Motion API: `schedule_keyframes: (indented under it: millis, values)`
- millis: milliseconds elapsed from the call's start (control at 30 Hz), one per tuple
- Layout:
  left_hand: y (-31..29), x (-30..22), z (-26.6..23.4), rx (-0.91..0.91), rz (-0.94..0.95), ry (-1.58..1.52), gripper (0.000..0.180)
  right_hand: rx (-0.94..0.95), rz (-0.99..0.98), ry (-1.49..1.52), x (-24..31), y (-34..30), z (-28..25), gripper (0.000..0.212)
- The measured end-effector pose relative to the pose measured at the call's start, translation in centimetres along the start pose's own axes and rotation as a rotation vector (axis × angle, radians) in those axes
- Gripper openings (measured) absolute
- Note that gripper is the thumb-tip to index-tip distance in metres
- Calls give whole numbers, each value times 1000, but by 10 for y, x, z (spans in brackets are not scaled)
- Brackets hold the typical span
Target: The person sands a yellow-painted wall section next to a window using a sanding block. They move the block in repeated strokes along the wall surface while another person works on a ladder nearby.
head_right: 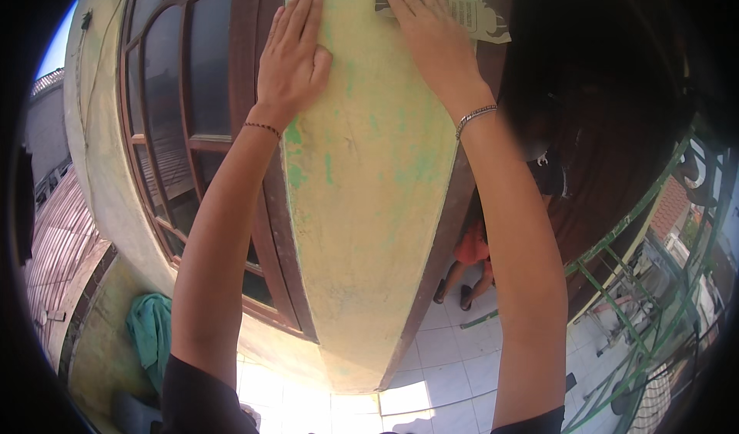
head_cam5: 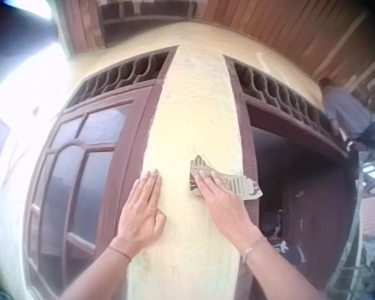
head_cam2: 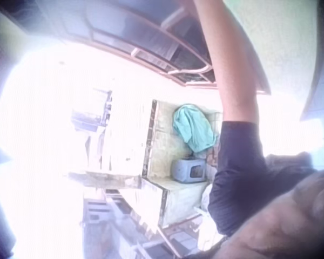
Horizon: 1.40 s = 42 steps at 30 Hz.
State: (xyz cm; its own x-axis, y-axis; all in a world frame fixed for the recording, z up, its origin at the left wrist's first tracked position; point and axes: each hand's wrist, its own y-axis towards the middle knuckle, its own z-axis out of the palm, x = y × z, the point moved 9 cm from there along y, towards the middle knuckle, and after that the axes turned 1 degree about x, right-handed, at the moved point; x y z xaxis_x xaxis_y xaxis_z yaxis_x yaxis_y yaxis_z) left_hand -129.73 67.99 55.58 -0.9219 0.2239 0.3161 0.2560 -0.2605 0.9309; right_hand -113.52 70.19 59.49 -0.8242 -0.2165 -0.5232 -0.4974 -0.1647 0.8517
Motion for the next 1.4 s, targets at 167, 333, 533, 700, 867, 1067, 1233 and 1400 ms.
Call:
schedule_keyframes:
  millis: [167,333,533,700,867,1067,1233,1400]
  values:
    - [-1,2,1,17,1,22,66,43,-438,53,50,-14,-1,54]
    - [1,-1,-1,34,-7,14,67,60,-266,43,31,-7,-2,56]
    - [0,-2,-1,24,-9,20,67,82,-123,-8,16,-8,-9,55]
    - [0,-2,-1,31,-10,3,67,34,-233,-48,26,-12,-1,49]
    - [-1,1,-5,35,-7,-20,67,74,-339,-17,71,-26,-2,55]
    - [1,-2,-3,-4,-4,-95,66,19,-108,-106,40,-31,-4,52]
    - [-6,4,-5,-19,6,-111,63,151,-387,64,139,-131,0,55]
    - [-5,5,-9,-47,9,-162,61,95,-410,-10,89,-89,-7,57]
